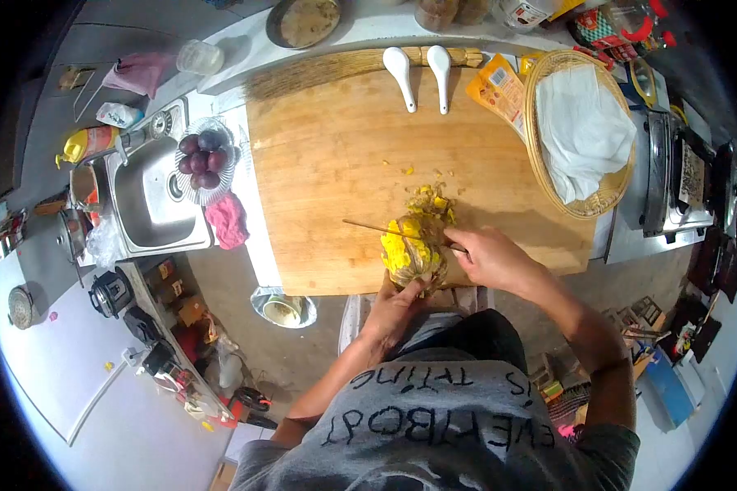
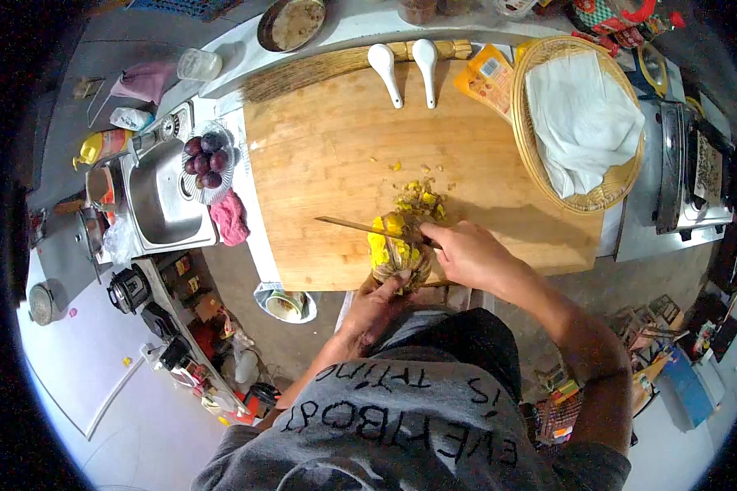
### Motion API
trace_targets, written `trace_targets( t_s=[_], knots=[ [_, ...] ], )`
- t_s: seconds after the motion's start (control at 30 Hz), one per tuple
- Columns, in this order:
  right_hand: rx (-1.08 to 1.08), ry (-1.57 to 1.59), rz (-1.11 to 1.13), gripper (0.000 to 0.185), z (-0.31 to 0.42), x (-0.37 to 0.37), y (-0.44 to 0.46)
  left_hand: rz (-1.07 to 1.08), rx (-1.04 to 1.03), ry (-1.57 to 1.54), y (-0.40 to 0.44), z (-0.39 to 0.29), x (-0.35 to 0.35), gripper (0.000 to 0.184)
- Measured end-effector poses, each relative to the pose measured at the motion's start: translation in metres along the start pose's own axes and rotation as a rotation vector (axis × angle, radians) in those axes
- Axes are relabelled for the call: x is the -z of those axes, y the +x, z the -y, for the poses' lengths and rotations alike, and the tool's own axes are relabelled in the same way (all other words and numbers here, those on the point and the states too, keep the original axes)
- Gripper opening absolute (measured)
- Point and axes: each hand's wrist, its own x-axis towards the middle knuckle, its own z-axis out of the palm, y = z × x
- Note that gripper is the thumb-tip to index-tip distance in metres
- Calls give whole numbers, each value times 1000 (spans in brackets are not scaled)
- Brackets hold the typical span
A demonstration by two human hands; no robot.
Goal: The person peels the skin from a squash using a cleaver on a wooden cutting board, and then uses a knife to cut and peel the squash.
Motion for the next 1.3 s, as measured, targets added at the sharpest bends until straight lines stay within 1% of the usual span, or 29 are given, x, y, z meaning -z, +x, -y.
trace_targets(
  t_s=[0.03,0.1,0.23,0.3,0.33,0.4,0.57,0.73,0.8,0.83,0.9,0.93,0.97,1.03,1.07,1.13,1.17,1.23,1.27,1.3],
  knots=[
    [0,-1,-1,34,2,0,0,-3,6,-8,0,-1,-1,43],
    [-63,-92,81,41,9,0,1,-4,13,-16,1,0,-1,43],
    [-31,-126,63,43,9,-10,-1,-5,-5,-32,3,2,-1,43],
    [-121,-139,96,43,17,-11,-1,-20,-4,-27,3,2,-1,43],
    [-119,-138,96,43,16,-14,0,-22,-12,-15,4,2,0,43],
    [-55,-164,6,44,12,-23,0,-24,-18,-2,3,4,1,43],
    [-41,-215,5,42,10,-27,1,-70,-6,-23,-1,-1,-7,43],
    [-39,-231,-11,43,12,-28,5,-61,-15,-24,3,4,-3,40],
    [-89,-214,29,31,13,-24,6,-74,-2,-13,3,4,-3,38],
    [-89,-214,26,31,11,-25,7,-64,-5,-22,2,3,-5,39],
    [-174,0,-95,25,-3,-33,15,-53,-15,-30,1,2,-7,39],
    [-99,116,-147,22,-11,-33,22,-66,-10,-38,0,1,-8,40],
    [-114,256,-145,22,-18,-31,19,-78,-5,-46,0,1,-8,41],
    [-287,409,-83,22,-37,-32,21,-77,-3,-42,0,2,-6,42],
    [-284,408,-84,22,-45,-34,17,-77,5,-40,0,3,-5,43],
    [-106,351,-168,23,-46,-32,11,-63,-5,-56,-1,3,-6,43],
    [-106,350,-167,23,-45,-32,4,-46,-9,-70,-1,3,-7,44],
    [-97,148,-109,23,-10,-10,-21,-50,-22,-57,3,8,-4,43],
    [-44,107,-130,25,-3,-8,-29,-56,-38,-45,5,9,-2,42],
    [-44,106,-131,25,1,-6,-34,-55,-39,-44,6,10,0,42]
  ],
)
